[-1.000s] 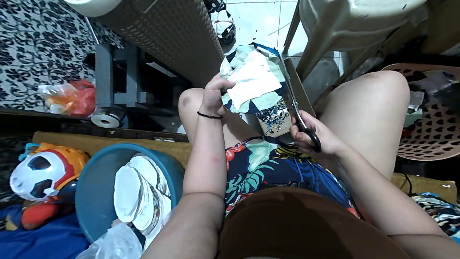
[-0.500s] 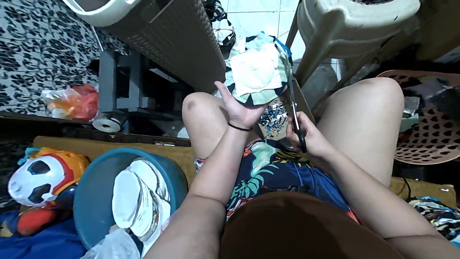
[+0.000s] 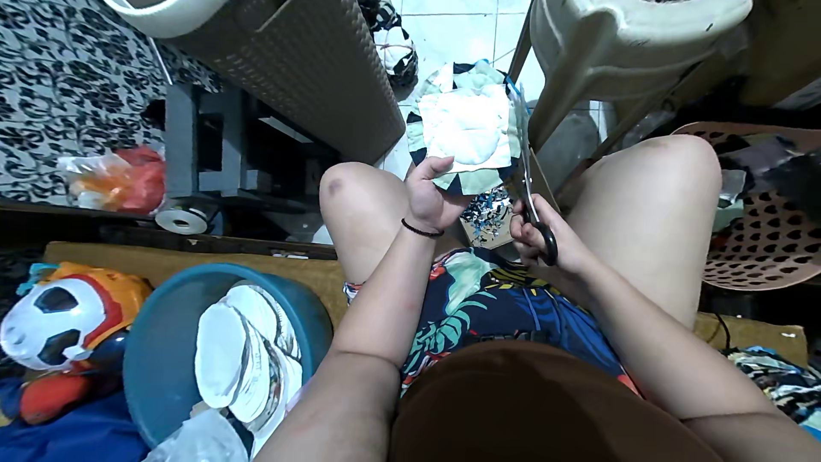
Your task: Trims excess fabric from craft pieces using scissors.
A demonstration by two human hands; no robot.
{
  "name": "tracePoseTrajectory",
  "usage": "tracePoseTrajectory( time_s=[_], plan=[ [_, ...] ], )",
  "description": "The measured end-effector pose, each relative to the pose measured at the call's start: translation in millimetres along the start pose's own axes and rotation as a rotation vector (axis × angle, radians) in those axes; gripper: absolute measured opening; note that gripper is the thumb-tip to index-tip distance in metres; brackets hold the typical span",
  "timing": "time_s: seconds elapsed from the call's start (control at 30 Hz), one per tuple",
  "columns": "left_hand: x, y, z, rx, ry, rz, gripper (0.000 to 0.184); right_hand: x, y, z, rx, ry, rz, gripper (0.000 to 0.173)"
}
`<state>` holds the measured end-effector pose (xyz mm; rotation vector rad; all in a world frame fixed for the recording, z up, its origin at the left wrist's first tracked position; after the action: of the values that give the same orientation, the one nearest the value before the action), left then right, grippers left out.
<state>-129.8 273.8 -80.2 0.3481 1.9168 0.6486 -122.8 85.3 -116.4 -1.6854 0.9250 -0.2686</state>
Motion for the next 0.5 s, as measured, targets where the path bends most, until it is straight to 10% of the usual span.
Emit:
tracePoseTrajectory(
  time_s=[0.5],
  plan=[
    [-3,-15,-4,-0.038,-0.037,0.042,0.033,1,-6,-1,0.056,-0.028,0.106,0.063]
  ],
)
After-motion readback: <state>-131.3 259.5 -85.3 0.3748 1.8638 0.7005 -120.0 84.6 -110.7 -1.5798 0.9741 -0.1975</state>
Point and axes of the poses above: each hand's wrist, its own z-axis towards the middle knuckle, its own x-axis out of the back of the hand, y = z × x, the point moved 5 cm from there along z, towards the middle knuckle, and after that the axes turned 3 degrees about y, right-handed, at the moved point
